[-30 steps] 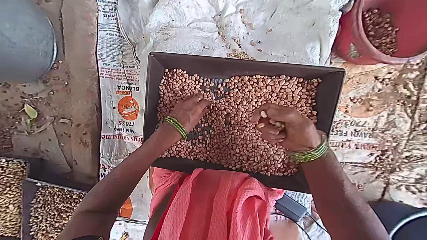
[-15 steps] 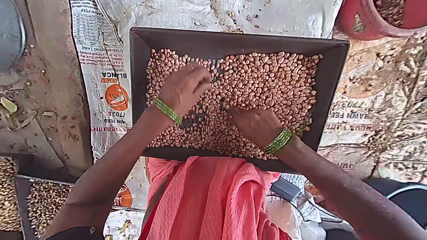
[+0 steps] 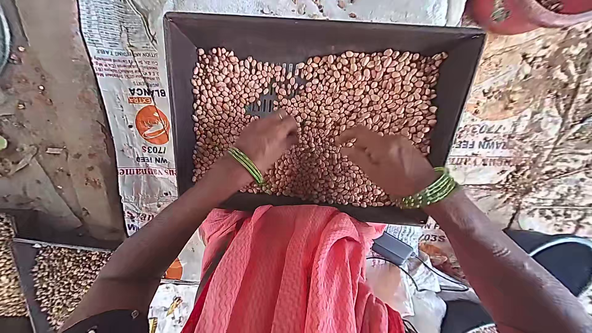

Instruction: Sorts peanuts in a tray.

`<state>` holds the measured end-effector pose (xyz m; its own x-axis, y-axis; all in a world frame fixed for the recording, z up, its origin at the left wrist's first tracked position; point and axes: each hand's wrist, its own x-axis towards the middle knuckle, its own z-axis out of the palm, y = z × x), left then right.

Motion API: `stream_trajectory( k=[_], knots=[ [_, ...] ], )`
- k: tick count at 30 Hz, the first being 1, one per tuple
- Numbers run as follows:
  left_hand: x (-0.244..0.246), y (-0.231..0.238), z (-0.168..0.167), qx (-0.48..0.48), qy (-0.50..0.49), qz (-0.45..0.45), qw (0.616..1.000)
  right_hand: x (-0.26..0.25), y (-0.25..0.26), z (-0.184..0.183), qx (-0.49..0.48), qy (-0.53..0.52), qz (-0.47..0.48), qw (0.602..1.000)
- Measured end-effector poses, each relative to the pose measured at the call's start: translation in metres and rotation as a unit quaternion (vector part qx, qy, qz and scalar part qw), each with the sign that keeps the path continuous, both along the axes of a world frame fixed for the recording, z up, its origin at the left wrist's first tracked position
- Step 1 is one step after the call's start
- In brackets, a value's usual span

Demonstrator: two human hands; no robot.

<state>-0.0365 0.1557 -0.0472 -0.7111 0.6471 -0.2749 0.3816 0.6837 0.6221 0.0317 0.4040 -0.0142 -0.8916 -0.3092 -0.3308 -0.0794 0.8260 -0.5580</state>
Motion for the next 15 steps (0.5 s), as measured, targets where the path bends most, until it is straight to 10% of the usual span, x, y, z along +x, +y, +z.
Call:
stream_trajectory(
  k=[5, 10, 15],
  knots=[
    [-0.014, -0.03, 0.031, 0.007, 0.062, 0.054, 0.997, 0.031, -0.029, -0.023, 0.113, 0.095, 0.186, 0.971],
    [-0.009, -0.035, 0.047, -0.027, 0.009, 0.012, 1.0, 0.014, -0.019, -0.019, -0.105, -0.054, -0.01, 0.993],
    [0.013, -0.011, 0.074, 0.182, 0.062, -0.054, 0.98, 0.003, -0.026, -0.011, -0.514, -0.341, -0.178, 0.767]
  ],
)
